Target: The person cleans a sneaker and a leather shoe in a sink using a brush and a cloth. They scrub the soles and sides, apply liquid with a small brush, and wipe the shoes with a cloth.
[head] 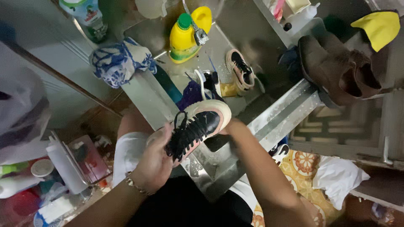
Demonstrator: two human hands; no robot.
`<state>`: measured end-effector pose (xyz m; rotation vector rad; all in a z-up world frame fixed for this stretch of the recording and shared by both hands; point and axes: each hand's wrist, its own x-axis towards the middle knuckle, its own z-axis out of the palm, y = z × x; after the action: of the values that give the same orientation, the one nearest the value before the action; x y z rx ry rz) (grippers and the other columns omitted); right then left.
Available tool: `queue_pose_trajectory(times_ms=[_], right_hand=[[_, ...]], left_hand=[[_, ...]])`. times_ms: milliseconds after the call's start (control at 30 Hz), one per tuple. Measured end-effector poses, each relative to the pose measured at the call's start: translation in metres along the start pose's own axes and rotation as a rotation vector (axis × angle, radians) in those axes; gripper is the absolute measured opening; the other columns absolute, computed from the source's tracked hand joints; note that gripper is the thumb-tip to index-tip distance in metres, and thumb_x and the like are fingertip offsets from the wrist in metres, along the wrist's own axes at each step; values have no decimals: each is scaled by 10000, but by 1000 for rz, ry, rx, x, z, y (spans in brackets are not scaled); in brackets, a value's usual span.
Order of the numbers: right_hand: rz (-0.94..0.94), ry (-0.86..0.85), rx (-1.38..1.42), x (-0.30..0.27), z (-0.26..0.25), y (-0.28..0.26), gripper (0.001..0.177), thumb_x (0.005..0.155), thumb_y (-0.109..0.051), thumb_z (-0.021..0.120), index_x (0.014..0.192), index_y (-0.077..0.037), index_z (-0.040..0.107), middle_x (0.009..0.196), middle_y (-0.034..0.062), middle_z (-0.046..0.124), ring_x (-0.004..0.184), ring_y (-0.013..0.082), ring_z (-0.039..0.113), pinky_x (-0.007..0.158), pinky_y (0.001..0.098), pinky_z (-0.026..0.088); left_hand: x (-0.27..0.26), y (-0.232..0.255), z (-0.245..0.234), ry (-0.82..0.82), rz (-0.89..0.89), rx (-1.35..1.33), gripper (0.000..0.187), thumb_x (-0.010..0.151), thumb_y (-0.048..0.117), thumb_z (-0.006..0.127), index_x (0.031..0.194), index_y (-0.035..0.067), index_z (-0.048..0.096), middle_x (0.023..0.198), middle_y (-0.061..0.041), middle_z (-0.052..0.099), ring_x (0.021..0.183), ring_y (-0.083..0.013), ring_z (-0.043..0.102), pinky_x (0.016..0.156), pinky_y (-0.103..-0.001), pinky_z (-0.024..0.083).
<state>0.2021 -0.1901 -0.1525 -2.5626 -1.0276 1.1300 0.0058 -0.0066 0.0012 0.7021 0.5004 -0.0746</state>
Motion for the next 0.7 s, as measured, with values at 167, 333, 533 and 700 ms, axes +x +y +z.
queue_pose_trajectory(times_ms=[167,333,533,700], right_hand=[[145,465,427,-149,-41,3,333,923,-143,692,1239,-36,681,1061,211,759,962,294,709,892,369,554],[-150,913,780,-227,-18,-25,613,928,12,662,1510,-30,475,1529,152,524,1374,192,515,1108,323,422],[179,1018,296,-228,27,-60,469,928,-179,754,1357,-89,588,1149,163,721,1023,347,729,814,384,564],[72,910,248,-223,44,-92,402,894,-242,779,1249,-106,646,947,158,723,772,357,725,647,430,549]], left_hand=[[0,-15,1,169,-124,-48,430,1059,352,612,1134,-65,684,934,-114,747,760,-199,683,590,-309,548],[-5,-76,12,146,135,563,289,911,224,711,1085,4,781,1044,-52,802,939,-124,736,820,-254,564],[8,-131,-9,-77,208,759,293,908,218,743,1134,35,771,1068,-47,790,967,-124,716,855,-291,571],[21,-134,-43,-383,-196,752,427,967,243,660,1345,45,640,1307,-53,702,1189,-117,639,1025,-281,500]])
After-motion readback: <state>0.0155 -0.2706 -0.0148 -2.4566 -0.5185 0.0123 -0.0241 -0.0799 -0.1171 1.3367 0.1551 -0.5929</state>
